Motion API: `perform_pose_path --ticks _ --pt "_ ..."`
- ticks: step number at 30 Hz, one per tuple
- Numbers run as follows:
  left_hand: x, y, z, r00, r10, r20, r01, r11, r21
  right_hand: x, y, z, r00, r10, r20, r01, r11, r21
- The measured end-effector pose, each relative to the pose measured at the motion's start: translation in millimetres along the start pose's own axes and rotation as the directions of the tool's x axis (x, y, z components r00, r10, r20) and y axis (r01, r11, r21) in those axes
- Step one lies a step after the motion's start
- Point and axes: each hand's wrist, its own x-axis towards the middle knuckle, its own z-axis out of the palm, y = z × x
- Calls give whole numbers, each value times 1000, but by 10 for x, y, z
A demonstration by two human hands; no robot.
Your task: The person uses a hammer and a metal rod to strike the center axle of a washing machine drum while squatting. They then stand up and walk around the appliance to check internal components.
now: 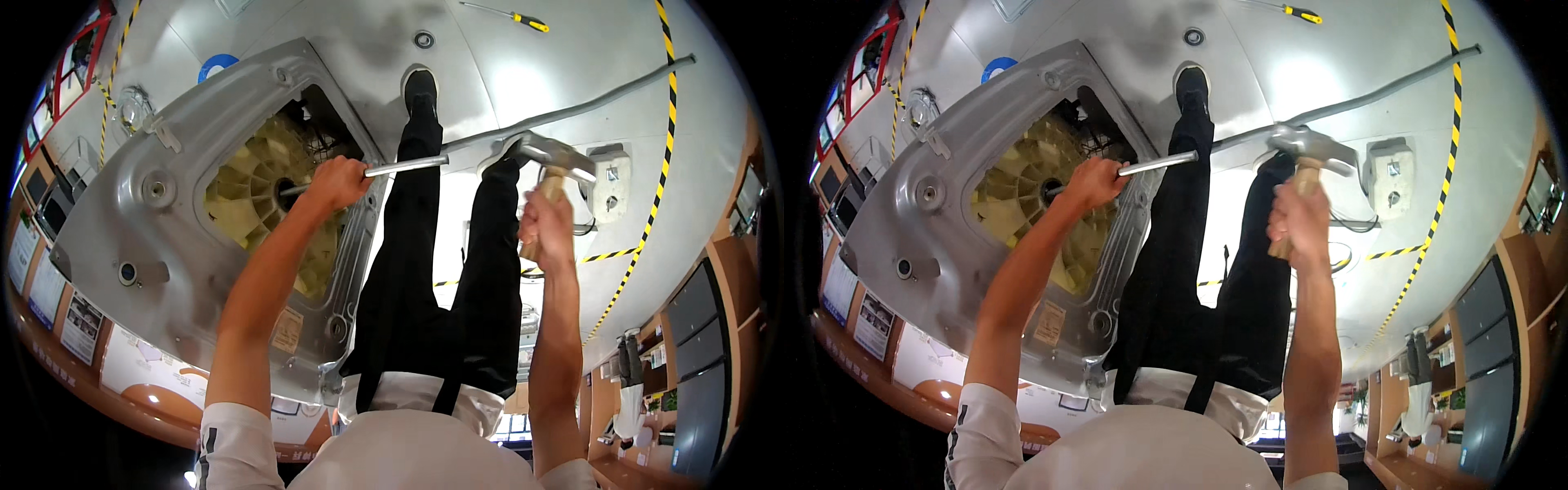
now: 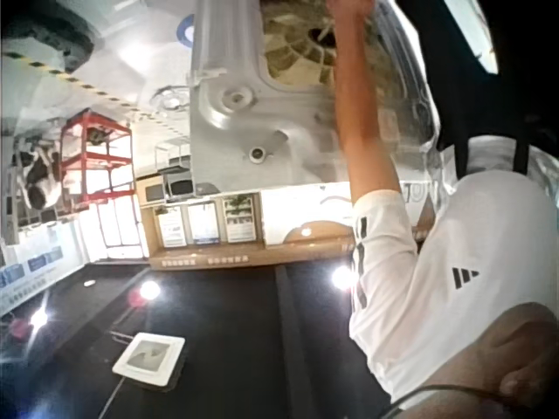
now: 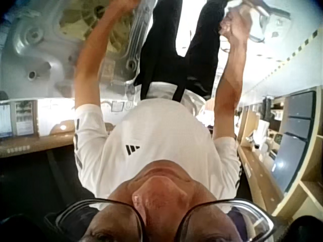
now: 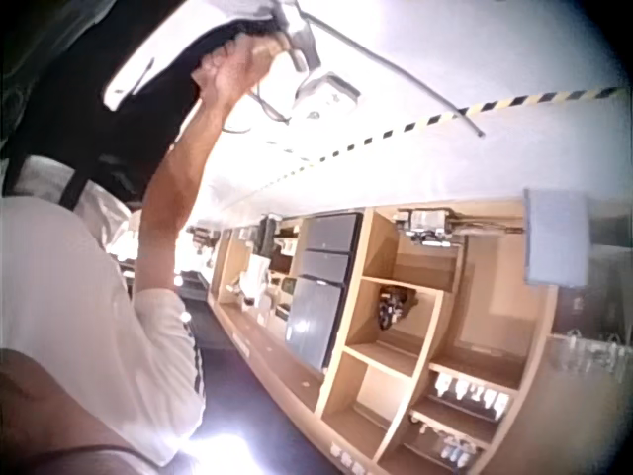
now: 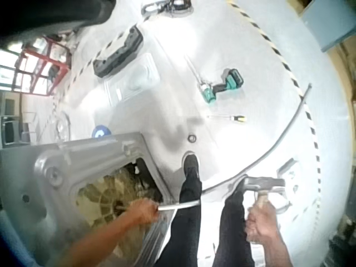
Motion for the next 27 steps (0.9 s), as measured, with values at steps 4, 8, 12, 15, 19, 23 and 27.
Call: perform_pose_path --ticks 4,8,12,15,19,23,27 --pt "-57 -119 127 997 -71 30 72 997 -20 84 221 156 999 -24 -32 19 987 -158" --pt "-14 -200 136 995 -60 81 57 998 34 60 352 556 957 105 270 -38 969 -242" --pt "-89 -1 55 998 -52 44 52 999 11 8 339 384 984 168 59 -156 974 -166" --pt "16 84 56 979 -138 152 130 990 59 56 436 98 980 124 157 -99 982 -158" --pt "57 91 89 993 -63 104 58 997 52 63 474 -88 968 234 87 -225 969 -99" --pt "19 -25 218 997 11 76 -15 999 46 45 524 -105 959 271 81 -265 961 -73" --pt "-49 -85 314 998 42 56 -45 998 54 14 567 -107 957 269 112 -259 961 -96"
